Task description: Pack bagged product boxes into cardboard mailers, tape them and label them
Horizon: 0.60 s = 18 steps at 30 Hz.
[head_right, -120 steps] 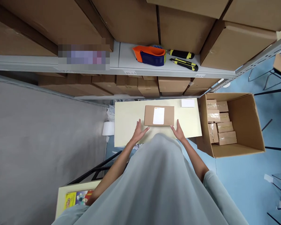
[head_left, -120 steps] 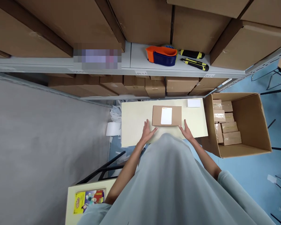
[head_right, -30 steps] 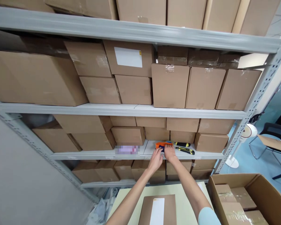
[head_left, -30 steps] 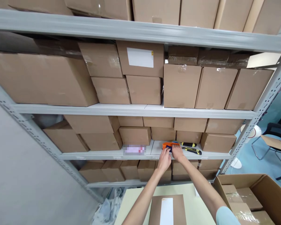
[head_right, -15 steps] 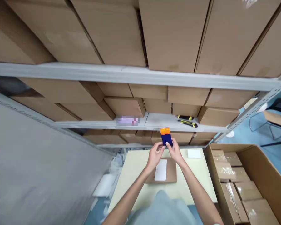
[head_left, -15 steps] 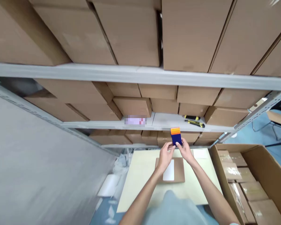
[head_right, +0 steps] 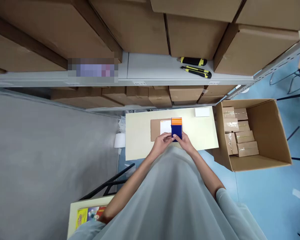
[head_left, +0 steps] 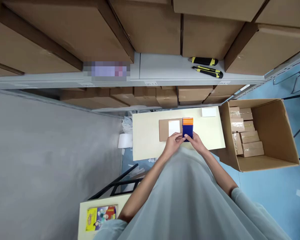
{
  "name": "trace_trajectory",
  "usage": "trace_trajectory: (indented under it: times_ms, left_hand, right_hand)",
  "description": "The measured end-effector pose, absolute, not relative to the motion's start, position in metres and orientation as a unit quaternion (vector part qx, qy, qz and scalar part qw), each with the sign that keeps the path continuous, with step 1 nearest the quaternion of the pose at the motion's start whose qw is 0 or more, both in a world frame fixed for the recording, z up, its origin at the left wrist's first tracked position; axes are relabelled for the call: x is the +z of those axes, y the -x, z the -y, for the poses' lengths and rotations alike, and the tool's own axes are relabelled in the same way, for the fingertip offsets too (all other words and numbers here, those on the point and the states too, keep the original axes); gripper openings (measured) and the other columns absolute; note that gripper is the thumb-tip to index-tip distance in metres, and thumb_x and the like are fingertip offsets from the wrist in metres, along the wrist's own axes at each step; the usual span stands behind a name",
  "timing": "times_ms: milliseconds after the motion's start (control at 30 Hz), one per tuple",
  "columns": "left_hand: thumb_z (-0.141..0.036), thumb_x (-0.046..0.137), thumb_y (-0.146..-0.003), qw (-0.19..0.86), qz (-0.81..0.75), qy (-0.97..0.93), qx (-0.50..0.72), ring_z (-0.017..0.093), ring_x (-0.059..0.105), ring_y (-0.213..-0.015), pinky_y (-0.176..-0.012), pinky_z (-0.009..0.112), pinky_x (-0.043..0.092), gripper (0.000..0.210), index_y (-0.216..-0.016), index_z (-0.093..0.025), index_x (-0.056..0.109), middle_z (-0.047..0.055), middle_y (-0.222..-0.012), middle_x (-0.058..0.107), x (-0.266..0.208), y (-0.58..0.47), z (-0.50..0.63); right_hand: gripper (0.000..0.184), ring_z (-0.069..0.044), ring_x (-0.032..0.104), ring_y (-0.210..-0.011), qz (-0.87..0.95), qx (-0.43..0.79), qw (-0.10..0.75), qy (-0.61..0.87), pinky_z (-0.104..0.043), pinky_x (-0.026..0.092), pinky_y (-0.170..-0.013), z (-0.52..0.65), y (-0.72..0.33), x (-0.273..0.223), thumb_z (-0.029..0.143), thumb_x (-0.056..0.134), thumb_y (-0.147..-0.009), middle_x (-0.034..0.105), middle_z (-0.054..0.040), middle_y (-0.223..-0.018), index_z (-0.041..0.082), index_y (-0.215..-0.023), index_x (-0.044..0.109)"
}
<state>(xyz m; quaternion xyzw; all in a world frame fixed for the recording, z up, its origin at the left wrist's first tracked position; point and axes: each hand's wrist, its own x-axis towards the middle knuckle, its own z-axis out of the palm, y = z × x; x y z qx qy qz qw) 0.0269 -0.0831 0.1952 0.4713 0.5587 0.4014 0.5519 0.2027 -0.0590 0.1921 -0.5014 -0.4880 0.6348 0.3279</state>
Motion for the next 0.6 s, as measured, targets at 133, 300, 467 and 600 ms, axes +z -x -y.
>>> trace_trajectory:
  times_ms: [133,300,467,600]
  left_hand:
    - [-0.047,0.071,-0.1,0.424,-0.612,-0.538,0.395,0.022,0.077,-0.099,-0.095,0.04,0.066,0.036,-0.123,-0.02,0.076,0.01,-0.112,0.076,0.222,-0.014,0.076]
    - [-0.041,0.063,-0.107,0.308,-0.585,-0.644,0.384,0.025,0.067,-0.127,-0.112,0.045,0.057,0.038,-0.141,-0.025,0.067,0.011,-0.135,0.07,0.27,-0.001,0.057]
    - [-0.04,0.063,-0.108,0.302,-0.557,-0.695,0.339,0.026,0.067,-0.122,-0.107,0.044,0.057,0.029,-0.131,-0.026,0.073,0.009,-0.125,0.075,0.291,-0.004,0.048]
    - [-0.039,0.063,-0.108,0.345,-0.552,-0.683,0.331,0.023,0.071,-0.111,-0.098,0.039,0.06,0.024,-0.121,-0.026,0.077,0.007,-0.117,0.078,0.291,-0.006,0.047]
  right_hand:
    - [0.057,-0.029,0.075,-0.108,0.527,0.604,0.324,0.503,-0.046,0.06,-0.102,0.065,-0.209,0.191,0.07,0.064,-0.099,0.078,-0.0113,-0.118,0.02,-0.127,0.065]
    - [0.053,-0.032,0.075,-0.119,0.623,0.543,0.251,0.505,-0.051,0.059,-0.107,0.072,-0.227,0.196,0.058,0.061,-0.106,0.076,-0.0148,-0.128,0.022,-0.144,0.058]
    - [0.05,-0.037,0.071,-0.124,0.715,0.449,0.21,0.493,-0.055,0.059,-0.107,0.074,-0.245,0.203,0.051,0.06,-0.108,0.074,-0.0179,-0.13,0.021,-0.148,0.056]
    - [0.044,-0.038,0.07,-0.123,0.746,0.415,0.201,0.48,-0.058,0.06,-0.106,0.075,-0.255,0.201,0.052,0.056,-0.11,0.074,-0.0183,-0.128,0.021,-0.141,0.058]
